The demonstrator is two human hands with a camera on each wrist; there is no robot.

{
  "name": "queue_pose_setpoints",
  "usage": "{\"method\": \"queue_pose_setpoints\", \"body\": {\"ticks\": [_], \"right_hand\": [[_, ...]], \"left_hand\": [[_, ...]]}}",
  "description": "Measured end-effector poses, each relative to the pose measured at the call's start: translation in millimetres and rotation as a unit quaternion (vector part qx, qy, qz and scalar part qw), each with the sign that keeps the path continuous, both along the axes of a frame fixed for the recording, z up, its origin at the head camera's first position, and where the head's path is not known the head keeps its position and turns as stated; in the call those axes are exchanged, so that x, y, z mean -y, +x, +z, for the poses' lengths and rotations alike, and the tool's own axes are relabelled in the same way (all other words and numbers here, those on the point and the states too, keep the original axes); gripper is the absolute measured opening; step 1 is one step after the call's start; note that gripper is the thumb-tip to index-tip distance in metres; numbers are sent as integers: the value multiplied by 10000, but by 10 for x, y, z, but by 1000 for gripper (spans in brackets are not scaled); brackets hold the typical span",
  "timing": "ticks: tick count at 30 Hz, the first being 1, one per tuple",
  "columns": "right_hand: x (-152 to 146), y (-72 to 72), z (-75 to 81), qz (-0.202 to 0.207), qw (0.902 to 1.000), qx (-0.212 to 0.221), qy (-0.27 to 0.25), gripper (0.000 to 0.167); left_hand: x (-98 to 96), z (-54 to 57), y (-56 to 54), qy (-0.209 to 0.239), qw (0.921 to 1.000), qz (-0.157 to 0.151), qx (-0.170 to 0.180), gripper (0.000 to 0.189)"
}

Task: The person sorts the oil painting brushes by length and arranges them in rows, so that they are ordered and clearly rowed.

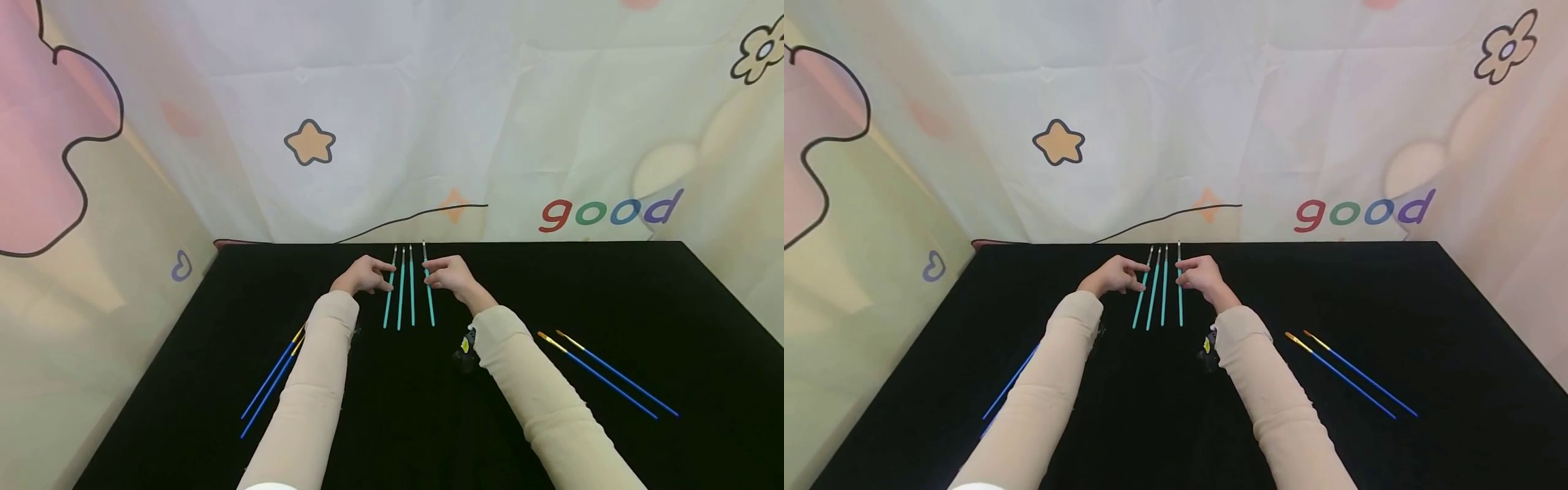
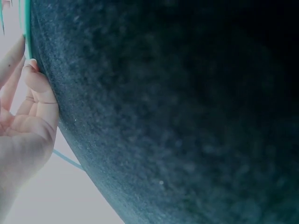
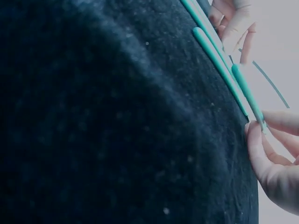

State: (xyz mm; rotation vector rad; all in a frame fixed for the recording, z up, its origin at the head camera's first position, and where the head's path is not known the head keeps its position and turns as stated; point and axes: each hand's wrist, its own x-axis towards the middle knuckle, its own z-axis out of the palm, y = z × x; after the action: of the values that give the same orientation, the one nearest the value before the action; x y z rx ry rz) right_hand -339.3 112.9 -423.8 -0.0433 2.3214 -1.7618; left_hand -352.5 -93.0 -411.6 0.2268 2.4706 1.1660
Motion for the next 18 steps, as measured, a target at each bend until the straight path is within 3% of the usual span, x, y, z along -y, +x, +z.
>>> {"method": "queue_pose_setpoints", "body": {"ticks": [18], "right_hand": [[141,-32,-43,-252,9955,-361,840,35]], "left_hand": [[23,0,36,77,9999,89,-99,46]]}}
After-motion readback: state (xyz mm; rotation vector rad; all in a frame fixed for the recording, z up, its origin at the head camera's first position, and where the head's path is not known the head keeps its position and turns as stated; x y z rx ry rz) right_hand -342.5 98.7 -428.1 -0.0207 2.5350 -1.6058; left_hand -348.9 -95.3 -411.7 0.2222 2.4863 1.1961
